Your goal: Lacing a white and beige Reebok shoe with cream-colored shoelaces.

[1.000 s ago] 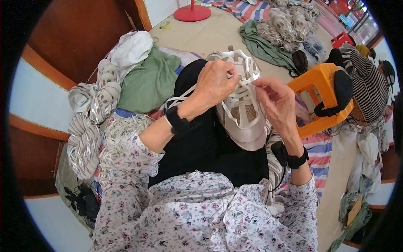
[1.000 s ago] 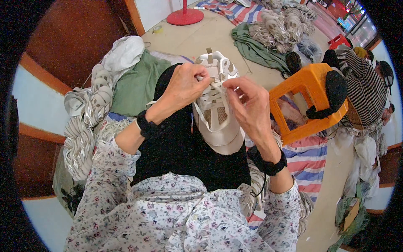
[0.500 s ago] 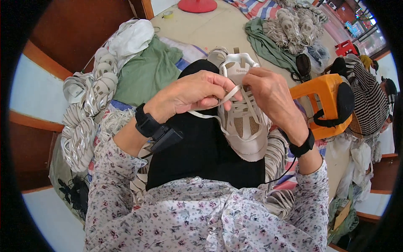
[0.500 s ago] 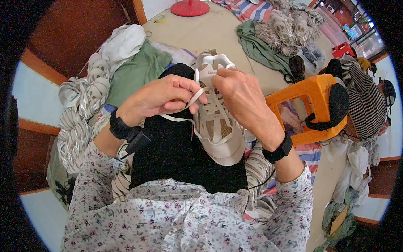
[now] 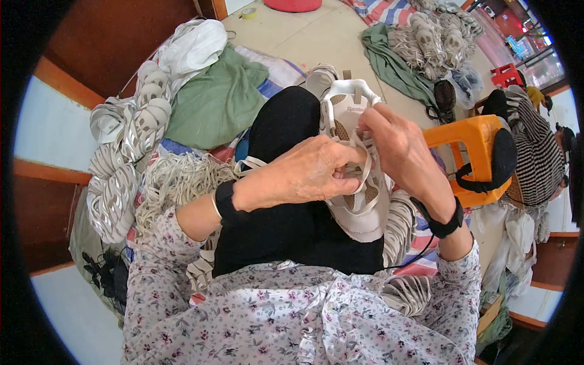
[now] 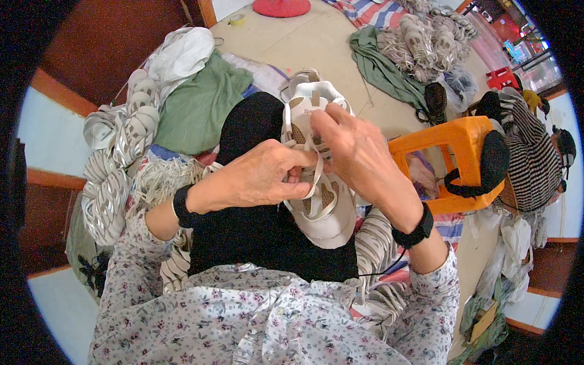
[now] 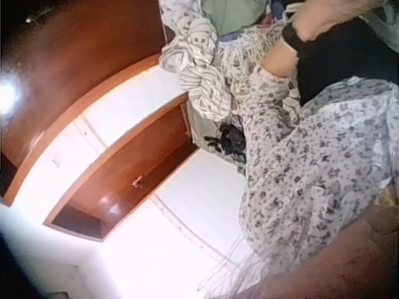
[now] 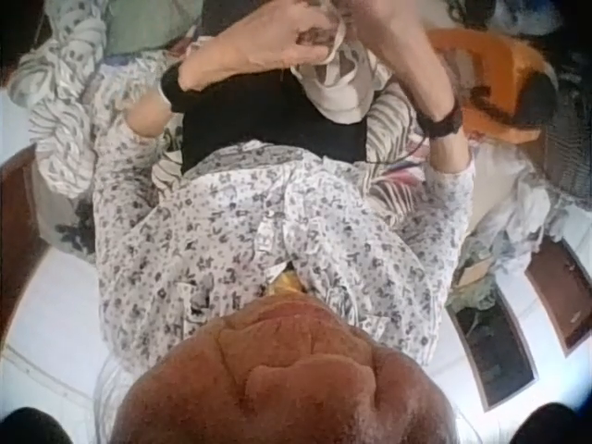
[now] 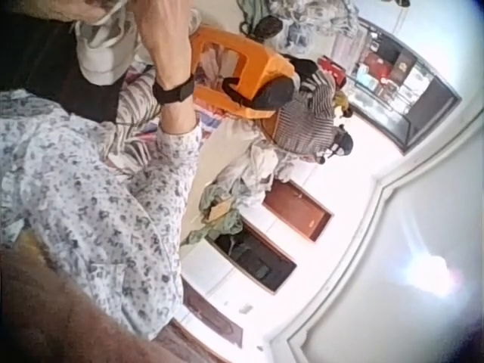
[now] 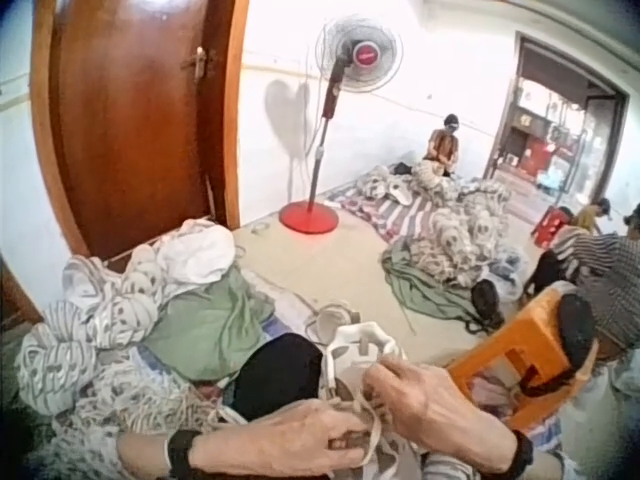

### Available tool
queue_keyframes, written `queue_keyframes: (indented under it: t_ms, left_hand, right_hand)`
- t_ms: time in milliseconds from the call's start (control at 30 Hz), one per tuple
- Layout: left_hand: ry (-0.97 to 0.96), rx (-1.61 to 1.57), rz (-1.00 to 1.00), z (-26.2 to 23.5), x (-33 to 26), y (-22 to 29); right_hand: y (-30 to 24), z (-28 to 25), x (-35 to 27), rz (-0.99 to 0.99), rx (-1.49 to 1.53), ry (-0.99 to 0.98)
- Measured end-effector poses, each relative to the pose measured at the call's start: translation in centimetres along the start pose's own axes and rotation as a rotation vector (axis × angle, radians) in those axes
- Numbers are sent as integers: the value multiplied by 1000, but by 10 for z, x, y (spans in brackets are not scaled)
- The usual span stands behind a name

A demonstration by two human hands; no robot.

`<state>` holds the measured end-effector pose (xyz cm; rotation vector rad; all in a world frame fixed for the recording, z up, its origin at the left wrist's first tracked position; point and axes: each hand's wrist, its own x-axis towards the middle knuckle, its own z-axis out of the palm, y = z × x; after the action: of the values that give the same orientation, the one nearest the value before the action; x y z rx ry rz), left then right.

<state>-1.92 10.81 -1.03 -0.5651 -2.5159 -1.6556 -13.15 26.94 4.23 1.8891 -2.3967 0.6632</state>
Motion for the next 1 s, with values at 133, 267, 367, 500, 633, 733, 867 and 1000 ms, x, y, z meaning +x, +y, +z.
queue_keyframes:
  t_ms: [133, 267, 367, 500, 633, 733, 867, 1000]
  left_hand:
    - [33, -49, -73, 3, -1, 10]
    - [113, 163, -28, 2, -6, -1]
    - [227, 247, -17, -8, -11, -2]
    - [372, 295, -144, -23, -22, -9]
    - [458, 564, -109, -46, -33, -17]
    - [549, 726, -184, -75, -50, -27]
    - [631, 965, -416, -127, -92, -48]
    - [646, 1164, -623, -181, -154, -83]
  right_hand:
    - [7, -14, -12, 98, -109, 115]
    - [31, -23, -35, 222, -88, 194]
    - [32, -19, -43, 297, 60, 179]
    - [35, -14, -53, 591, 484, 45]
    - [47, -14, -62, 680, 1412, 246]
    - [81, -16, -87, 632, 1682, 494]
    - [155, -37, -145, 455, 1923, 714]
    - [231, -58, -232, 693, 1591, 1121]
